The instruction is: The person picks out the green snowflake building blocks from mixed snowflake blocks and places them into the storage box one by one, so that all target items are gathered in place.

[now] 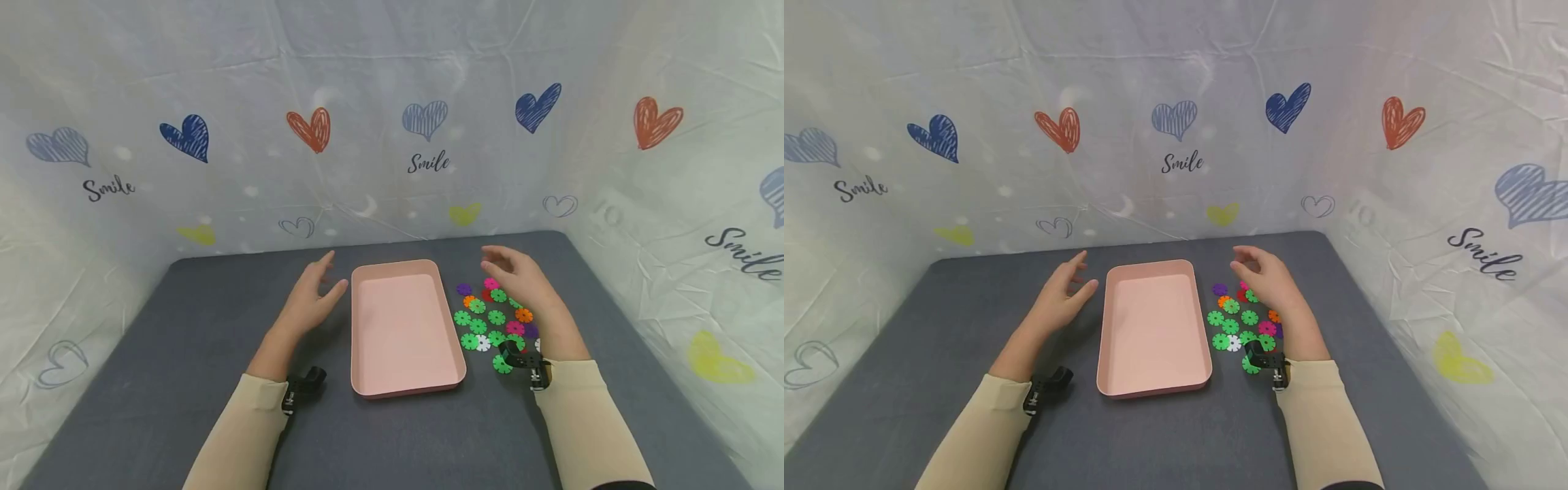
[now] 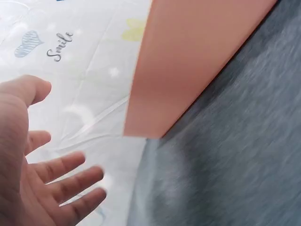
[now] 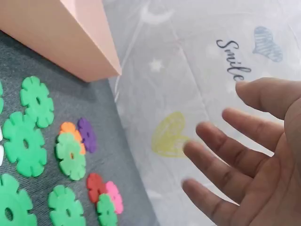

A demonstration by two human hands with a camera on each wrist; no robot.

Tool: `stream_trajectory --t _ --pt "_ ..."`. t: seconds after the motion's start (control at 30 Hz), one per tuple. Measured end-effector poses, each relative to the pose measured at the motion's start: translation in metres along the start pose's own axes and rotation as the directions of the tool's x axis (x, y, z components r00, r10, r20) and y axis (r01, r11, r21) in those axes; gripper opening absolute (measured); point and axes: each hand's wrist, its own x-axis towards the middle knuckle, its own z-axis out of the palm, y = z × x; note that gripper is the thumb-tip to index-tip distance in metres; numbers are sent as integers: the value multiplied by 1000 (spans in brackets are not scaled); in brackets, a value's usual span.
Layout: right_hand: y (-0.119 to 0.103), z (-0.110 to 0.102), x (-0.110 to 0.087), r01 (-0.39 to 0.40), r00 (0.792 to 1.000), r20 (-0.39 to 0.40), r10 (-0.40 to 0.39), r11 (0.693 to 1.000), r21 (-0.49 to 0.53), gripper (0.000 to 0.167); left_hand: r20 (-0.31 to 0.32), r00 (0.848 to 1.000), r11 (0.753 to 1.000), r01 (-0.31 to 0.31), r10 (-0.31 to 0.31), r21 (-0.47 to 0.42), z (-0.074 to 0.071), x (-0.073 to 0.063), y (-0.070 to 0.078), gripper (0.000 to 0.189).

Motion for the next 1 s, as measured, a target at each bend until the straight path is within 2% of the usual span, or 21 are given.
stream_trajectory --t 0.13,0.27,0.43,0.6,0.73,1.0 --pt "9 2 1 -40 999 -1 40 999 14 48 52 998 993 31 -26 -110 15 2 -2 61" --pt "23 5 4 -114 993 -2 114 993 -5 43 123 991 979 78 -55 -191 25 1 -7 51" --pt "37 6 4 -210 977 4 212 970 -121 49 187 980 963 110 -64 -248 32 0 -16 51" --pt "46 7 4 -245 966 14 258 933 -262 58 171 984 950 96 -45 -299 36 -1 -27 52" --pt "48 7 2 -248 965 11 264 921 -300 52 145 989 940 82 -36 -330 40 -2 -32 52" --pt "47 5 1 -227 972 -32 231 910 -346 44 117 992 944 82 -47 -321 43 -3 -35 52"
